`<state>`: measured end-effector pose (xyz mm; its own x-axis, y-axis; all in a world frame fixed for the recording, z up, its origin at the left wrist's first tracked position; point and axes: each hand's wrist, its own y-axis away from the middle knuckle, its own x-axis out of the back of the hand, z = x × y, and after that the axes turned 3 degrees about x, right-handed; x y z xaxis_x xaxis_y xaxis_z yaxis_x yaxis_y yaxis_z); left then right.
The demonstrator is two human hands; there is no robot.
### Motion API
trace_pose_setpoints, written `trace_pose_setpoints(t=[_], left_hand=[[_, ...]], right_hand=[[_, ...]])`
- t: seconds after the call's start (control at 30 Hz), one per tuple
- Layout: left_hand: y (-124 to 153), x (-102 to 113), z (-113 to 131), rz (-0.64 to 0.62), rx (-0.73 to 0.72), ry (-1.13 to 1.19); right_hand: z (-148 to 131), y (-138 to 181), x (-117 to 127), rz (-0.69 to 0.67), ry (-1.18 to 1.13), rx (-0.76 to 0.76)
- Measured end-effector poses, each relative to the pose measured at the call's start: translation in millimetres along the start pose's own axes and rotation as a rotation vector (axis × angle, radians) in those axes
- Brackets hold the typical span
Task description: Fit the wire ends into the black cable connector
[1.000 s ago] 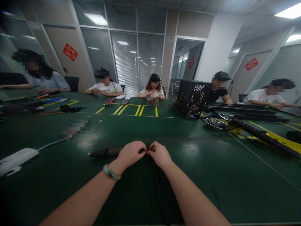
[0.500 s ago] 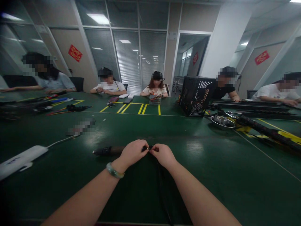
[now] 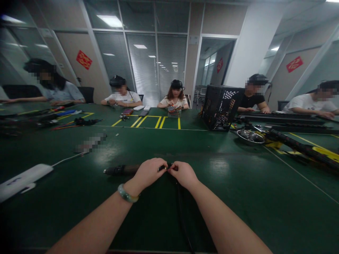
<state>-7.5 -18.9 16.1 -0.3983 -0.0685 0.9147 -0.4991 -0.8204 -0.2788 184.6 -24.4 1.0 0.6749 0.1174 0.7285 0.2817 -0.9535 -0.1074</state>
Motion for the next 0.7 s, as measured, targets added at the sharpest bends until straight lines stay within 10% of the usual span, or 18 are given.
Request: trace_pose_setpoints(t=[0.7], left_hand=[[-0.1,-0.9,-1.3,0.007,0.021,0.034]], right_hand=[[4.6,-2.2,-2.0,0.000,-0.008,-0.006]])
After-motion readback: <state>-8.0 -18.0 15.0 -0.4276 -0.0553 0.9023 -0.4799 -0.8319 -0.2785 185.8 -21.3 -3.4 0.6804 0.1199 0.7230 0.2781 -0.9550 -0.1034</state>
